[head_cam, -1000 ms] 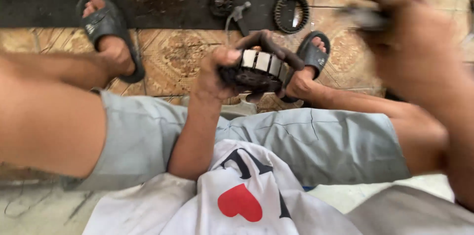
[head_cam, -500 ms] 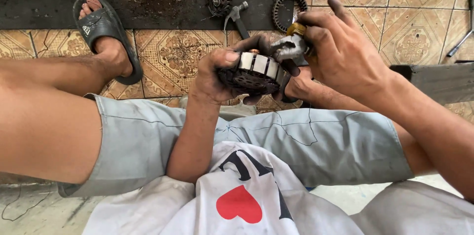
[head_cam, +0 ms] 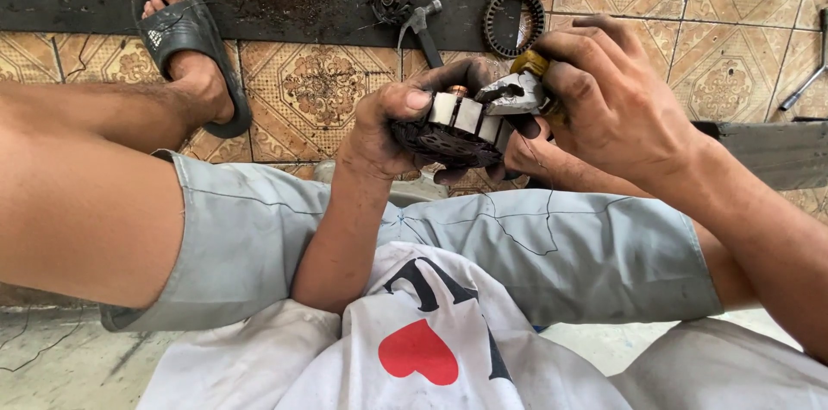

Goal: Removing plastic insulators from the slots of a motor stator using pliers and a screwdriver.

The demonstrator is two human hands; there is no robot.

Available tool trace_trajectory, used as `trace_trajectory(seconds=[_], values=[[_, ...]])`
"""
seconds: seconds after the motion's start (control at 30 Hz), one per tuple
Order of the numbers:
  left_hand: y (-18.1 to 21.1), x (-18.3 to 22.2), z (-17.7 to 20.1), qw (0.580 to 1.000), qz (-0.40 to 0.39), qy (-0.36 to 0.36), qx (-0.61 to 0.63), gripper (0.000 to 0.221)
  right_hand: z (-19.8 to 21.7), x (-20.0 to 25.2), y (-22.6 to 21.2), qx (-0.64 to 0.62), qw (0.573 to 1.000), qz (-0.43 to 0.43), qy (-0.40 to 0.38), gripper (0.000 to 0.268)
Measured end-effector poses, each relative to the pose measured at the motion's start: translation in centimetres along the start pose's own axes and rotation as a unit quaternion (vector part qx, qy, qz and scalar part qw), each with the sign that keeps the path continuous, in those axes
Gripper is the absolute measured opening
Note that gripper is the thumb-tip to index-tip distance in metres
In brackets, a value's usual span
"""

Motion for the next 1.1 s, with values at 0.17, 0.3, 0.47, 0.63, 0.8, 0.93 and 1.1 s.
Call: trace_trajectory(seconds=[0.17,0.3,0.47,0.63,0.8,0.93,1.1], values=[[0.3,0.3,0.5,0.999,-0.019,0.023,-0.044,0.065,0.2,0.6,0.8,-0.006,1.000,-0.013,-0.001,0.048],[-0.1,0.2,-0.2,1.000,-0.001,-0.009,0.016,0.057,1.1,-0.1,0.4,-0.025,1.000,-0.014,0.008,0.037],[0.0,0.1,-0.8,0.999,-0.011,-0.031,-0.006,0.056,0.7,0.4,0.4,-0.053,0.996,-0.066,-0.009,0.046],[0.0,0.4,0.6,0.999,-0.049,-0.001,-0.019,0.060,1.4,-0.1,-0.5,-0.058,0.991,-0.108,-0.052,0.060],[0.9,-0.1,0.2,0.991,-0.113,0.037,-0.067,0.051,1.3,1.1,-0.6,-0.116,0.977,-0.168,-0.057,0.056],[2.6,-0.4,-1.3,0.960,-0.169,0.043,-0.218,0.043,0.5,2.7,0.1,-0.099,0.920,-0.334,-0.178,0.076],[3.7,-0.4,-2.9,0.896,-0.209,0.061,-0.386,0.043,-0.1,5.3,0.4,-0.105,0.888,-0.371,-0.250,0.055]])
Point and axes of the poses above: each hand's wrist, its own x-axis away from the middle knuckle, its own z-axis out of the back of the hand, y = z × x, the point moved 9 cm from there along -x, towards the middle knuckle, and after that the axes turned 3 degrees about y, right-handed, at the moved point
